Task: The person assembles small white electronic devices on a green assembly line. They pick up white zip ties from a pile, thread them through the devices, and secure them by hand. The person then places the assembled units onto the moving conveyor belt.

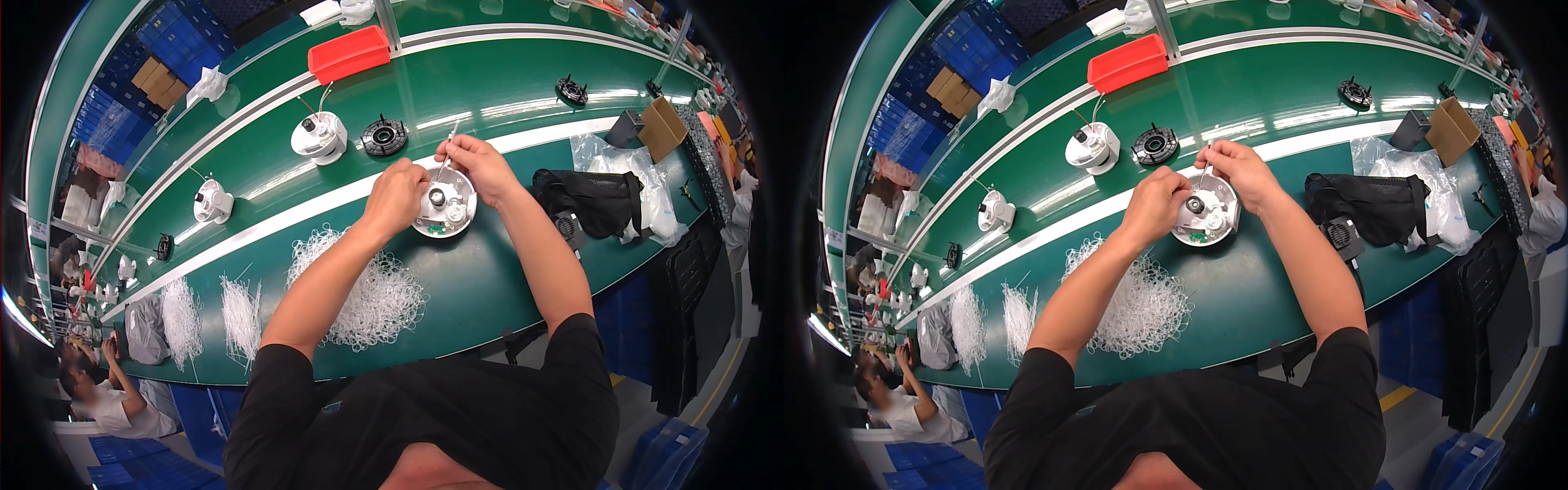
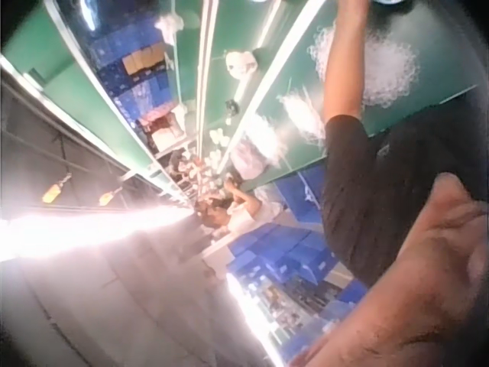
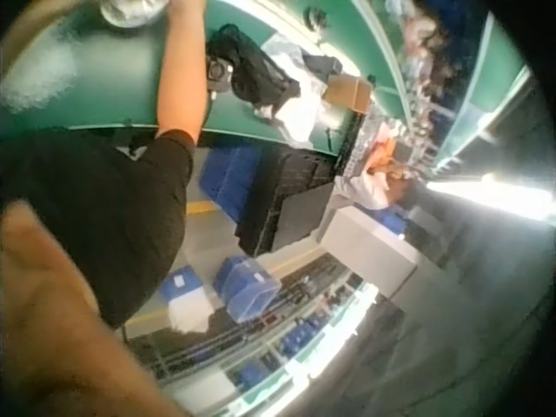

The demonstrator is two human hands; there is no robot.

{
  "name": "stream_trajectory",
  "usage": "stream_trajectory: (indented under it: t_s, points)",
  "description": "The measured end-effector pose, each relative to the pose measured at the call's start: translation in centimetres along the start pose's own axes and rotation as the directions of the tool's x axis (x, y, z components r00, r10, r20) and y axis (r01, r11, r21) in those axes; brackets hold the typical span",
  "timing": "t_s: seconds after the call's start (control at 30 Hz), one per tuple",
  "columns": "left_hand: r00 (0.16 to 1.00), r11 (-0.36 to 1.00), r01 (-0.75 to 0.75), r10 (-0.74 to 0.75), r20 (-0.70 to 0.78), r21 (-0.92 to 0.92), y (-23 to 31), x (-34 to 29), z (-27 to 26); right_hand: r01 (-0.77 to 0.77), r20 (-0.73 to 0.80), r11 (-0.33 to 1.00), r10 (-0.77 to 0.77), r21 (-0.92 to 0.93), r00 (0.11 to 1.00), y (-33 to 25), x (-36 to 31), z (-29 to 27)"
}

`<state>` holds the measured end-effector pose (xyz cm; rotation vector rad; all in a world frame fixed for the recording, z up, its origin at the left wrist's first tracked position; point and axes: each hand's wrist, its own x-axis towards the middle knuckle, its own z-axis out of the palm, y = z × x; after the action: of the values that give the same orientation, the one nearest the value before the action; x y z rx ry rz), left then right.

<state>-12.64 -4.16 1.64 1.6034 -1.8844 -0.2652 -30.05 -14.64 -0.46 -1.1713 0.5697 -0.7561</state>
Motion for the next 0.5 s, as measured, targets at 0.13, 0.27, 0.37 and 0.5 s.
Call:
stream_trajectory:
  t_s: [0.13,0.27,0.37,0.5]
  points:
    - [0.998,0.992,-0.059,0.057,0.018,0.116,-0.1,-0.4,0.1,0.039,0.048,0.968,-0.028,-0.248,0.998,0.0,-0.2,-0.4]
    - [0.996,0.986,-0.078,0.083,-0.028,0.150,-0.6,-0.6,0.8,0.282,0.254,0.689,-0.146,-0.667,0.956,-0.5,-1.3,0.5]
    - [0.994,0.990,-0.058,0.069,-0.088,0.126,-1.1,-0.9,1.0,0.291,0.262,0.575,-0.135,-0.764,0.955,-1.0,-1.5,1.4]
    - [0.994,0.990,-0.081,0.088,-0.058,0.113,-1.0,-1.0,0.7,0.326,0.283,0.517,-0.163,-0.791,0.945,-0.8,-1.1,1.4]
